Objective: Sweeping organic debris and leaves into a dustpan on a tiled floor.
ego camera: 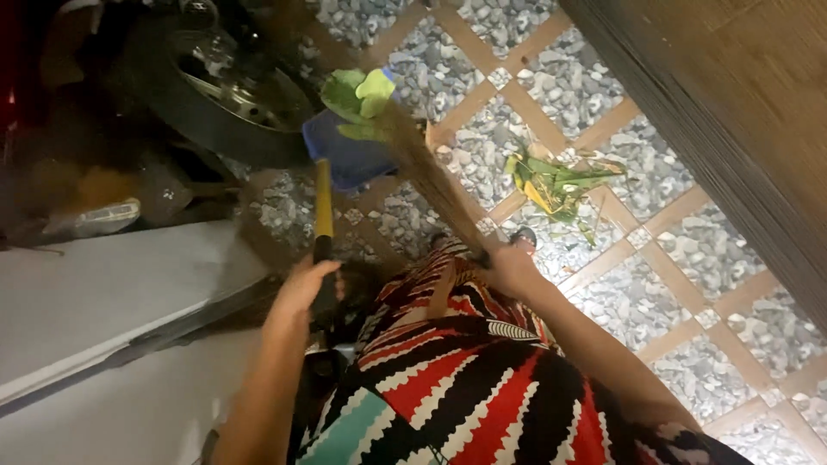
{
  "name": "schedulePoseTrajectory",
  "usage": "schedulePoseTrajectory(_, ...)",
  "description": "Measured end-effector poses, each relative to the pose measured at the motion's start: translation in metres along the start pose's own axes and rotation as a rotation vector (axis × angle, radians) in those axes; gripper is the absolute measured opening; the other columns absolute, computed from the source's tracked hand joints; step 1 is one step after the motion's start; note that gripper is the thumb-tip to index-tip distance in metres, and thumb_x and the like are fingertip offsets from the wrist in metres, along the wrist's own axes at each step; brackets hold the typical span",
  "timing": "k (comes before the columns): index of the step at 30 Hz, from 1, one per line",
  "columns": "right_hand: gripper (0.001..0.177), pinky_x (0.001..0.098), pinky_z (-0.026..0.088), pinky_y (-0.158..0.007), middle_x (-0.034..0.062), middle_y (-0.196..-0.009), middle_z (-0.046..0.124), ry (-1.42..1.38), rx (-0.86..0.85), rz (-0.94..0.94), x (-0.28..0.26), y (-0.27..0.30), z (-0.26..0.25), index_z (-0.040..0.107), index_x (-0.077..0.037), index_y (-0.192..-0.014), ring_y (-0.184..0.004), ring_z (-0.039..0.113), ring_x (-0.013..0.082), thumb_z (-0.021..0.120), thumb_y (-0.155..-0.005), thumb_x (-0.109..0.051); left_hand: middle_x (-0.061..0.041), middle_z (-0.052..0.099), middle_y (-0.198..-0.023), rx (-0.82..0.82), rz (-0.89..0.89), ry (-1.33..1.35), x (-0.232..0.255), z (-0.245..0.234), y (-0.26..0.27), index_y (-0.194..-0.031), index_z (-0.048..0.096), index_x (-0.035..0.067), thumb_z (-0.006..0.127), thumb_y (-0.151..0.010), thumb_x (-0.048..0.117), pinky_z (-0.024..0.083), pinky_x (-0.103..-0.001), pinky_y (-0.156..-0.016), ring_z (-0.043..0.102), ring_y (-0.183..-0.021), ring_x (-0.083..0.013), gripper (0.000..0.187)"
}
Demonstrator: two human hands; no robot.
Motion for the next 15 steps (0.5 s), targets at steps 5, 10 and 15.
schedulePoseTrajectory(5, 0.039, 0.0461, 0.060, -0.087, 0.0204, -0.097, 0.077, 0.143, -0.213, 0.104, 0.006, -0.122, 0.078, 0.078, 0.002, -0.106, -0.093, 0.076, 0.0349, 0.069, -0.087, -0.031, -0.021, 0.072, -0.107, 0.444, 0.312, -1.068, -0.119, -0.093, -0.216, -0.155, 0.031, 0.007, 0.070, -0.097, 0.023, 0.043, -0.078, -0.081, 0.066, -0.088, -0.0395, 0.072)
schedulePoseTrajectory(10, 0.035, 0.0488, 0.059, -0.076, 0.0187, -0.095, 0.076, 0.278, -0.029, -0.084, 0.010, -0.195, 0.106, 0.075, -0.003, -0.096, -0.090, 0.073, 0.0366, 0.078, -0.077, -0.033, -0.031, 0.049, -0.132, 0.448, -0.073, -0.984, -0.079, -0.012, -0.184, -0.157, -0.001, 0.000, 0.068, -0.097, 0.017, 0.060, -0.046, -0.067, 0.070, -0.088, -0.0380, 0.093)
schedulePoseTrajectory(15, 0.020, 0.0453, 0.060, -0.066, 0.0121, -0.086, 0.077, 0.436, 0.073, -0.175, 0.030, -0.230, 0.130, 0.078, -0.011, -0.085, -0.081, 0.076, 0.0311, 0.078, -0.074, -0.028, -0.028, 0.067, -0.115, 0.472, -0.097, -0.976, -0.078, -0.016, -0.126, -0.163, -0.006, 0.005, 0.064, -0.101, 0.025, 0.053, -0.045, -0.066, 0.065, -0.085, -0.0368, 0.096)
Point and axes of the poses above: each hand's wrist, its own y-axis away from the middle knuckle, its own z-axis out of the palm, x = y × z, the point moved 1 cm from there along -y, towards the middle knuckle
